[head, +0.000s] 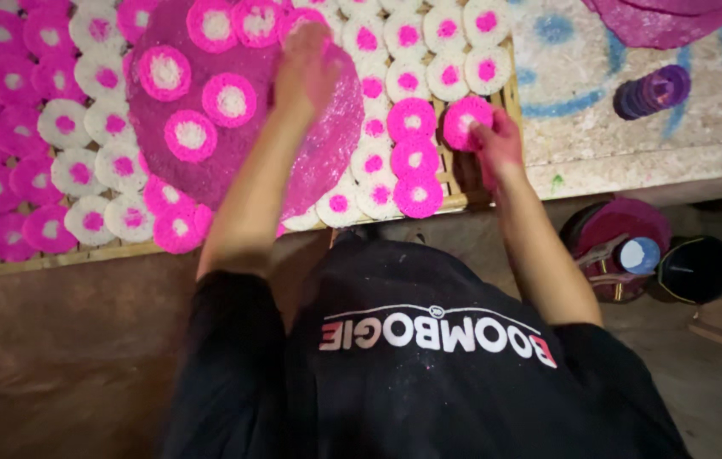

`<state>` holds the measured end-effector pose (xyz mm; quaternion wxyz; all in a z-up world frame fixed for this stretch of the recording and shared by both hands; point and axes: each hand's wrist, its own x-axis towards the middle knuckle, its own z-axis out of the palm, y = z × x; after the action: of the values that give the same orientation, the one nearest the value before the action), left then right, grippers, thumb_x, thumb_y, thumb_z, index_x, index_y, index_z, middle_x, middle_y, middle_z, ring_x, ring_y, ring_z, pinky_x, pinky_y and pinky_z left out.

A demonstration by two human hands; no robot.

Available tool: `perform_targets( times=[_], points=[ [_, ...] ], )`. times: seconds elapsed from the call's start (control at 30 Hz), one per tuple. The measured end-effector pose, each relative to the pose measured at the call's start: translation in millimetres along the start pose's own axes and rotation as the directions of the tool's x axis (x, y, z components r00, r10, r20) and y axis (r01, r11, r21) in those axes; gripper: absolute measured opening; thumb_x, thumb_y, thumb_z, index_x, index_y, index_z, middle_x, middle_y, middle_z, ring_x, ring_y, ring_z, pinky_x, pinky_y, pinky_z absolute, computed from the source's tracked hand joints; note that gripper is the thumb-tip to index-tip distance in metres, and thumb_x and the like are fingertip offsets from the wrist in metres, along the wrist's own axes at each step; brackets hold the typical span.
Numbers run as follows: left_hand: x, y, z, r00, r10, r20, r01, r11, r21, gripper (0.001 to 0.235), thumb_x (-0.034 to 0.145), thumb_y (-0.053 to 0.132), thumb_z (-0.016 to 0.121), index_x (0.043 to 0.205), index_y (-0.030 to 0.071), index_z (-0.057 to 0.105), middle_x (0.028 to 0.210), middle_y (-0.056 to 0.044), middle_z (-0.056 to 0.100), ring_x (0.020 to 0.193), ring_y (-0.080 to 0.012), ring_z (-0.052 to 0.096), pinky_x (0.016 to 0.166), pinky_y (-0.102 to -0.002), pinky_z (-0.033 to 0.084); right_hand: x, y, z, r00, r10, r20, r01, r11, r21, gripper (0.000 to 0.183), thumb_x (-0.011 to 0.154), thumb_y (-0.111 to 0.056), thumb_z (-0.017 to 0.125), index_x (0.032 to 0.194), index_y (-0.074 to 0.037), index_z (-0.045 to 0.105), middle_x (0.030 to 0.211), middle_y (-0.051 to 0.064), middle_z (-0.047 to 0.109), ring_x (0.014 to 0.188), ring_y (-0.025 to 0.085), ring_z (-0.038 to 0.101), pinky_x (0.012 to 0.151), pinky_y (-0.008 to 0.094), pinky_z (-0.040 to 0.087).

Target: The person arranges pink and white circular paper pieces on a woven bamboo tray, placing them in rows and patterns. The person also handles larger pink glittery circular sheets, moving them between trays.

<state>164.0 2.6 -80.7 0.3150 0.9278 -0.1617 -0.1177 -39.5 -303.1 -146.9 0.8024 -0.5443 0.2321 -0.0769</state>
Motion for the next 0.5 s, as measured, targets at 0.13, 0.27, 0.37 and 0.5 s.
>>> perform_targets(
  times=[0.13,0.27,0.37,0.5],
  points=[
    [73.6,-46.3,-7.3,0.977,0.175,-0.125,-0.088,0.855,0.512,0.056,0.090,0.016,0.055,0.141,-0.005,0.046,0.145,-0.027,0.048,0.136,-0.0430,0.041,0.114,-0.052,0.029,20.6,5.8,6.3,0.993,-0.112,0.045,0.119,0.975,-0.190,0.034,0.093,0.004,0.065,0.127,-0.001,0.063,0.110,0.009,0.072,0.092,0.018,0.069,0.079,0.032,0.058],
    [81.1,-36.6,-24.1,0.995,-0.029,0.095,-0.028,0.831,0.556,0.051,0.095,0.015,0.055,0.143,0.001,0.051,0.146,-0.019,0.054,0.140,-0.0353,0.045,0.118,-0.050,0.034,1.3,-7.2,41.1,0.913,-0.391,0.117,0.323,0.517,-0.793,0.036,0.089,-0.005,0.071,0.124,-0.001,0.063,0.103,0.019,0.071,0.093,0.031,0.070,0.081,0.041,0.056],
    [69.4,-4.4,-51.1,0.987,-0.056,0.150,-0.047,0.795,0.605,0.048,0.091,0.020,0.060,0.134,-0.001,0.056,0.135,-0.023,0.059,0.132,-0.0361,0.049,0.111,-0.051,0.036,-18.4,-29.7,61.8,0.758,-0.588,0.281,0.467,0.189,-0.864,0.048,0.082,-0.009,0.077,0.125,0.002,0.060,0.112,0.026,0.065,0.103,0.042,0.065,0.087,0.047,0.054],
    [22.5,48.5,-75.0,0.994,-0.026,0.102,0.004,0.977,0.212,0.036,0.091,0.021,0.067,0.124,0.009,0.061,0.120,-0.013,0.067,0.112,-0.0290,0.063,0.103,-0.049,0.045,-32.7,-51.7,81.0,0.635,-0.676,0.375,0.425,-0.100,-0.900,0.054,0.082,-0.018,0.079,0.129,-0.001,0.058,0.114,0.022,0.062,0.105,0.044,0.063,0.093,0.054,0.049]
  ],
)
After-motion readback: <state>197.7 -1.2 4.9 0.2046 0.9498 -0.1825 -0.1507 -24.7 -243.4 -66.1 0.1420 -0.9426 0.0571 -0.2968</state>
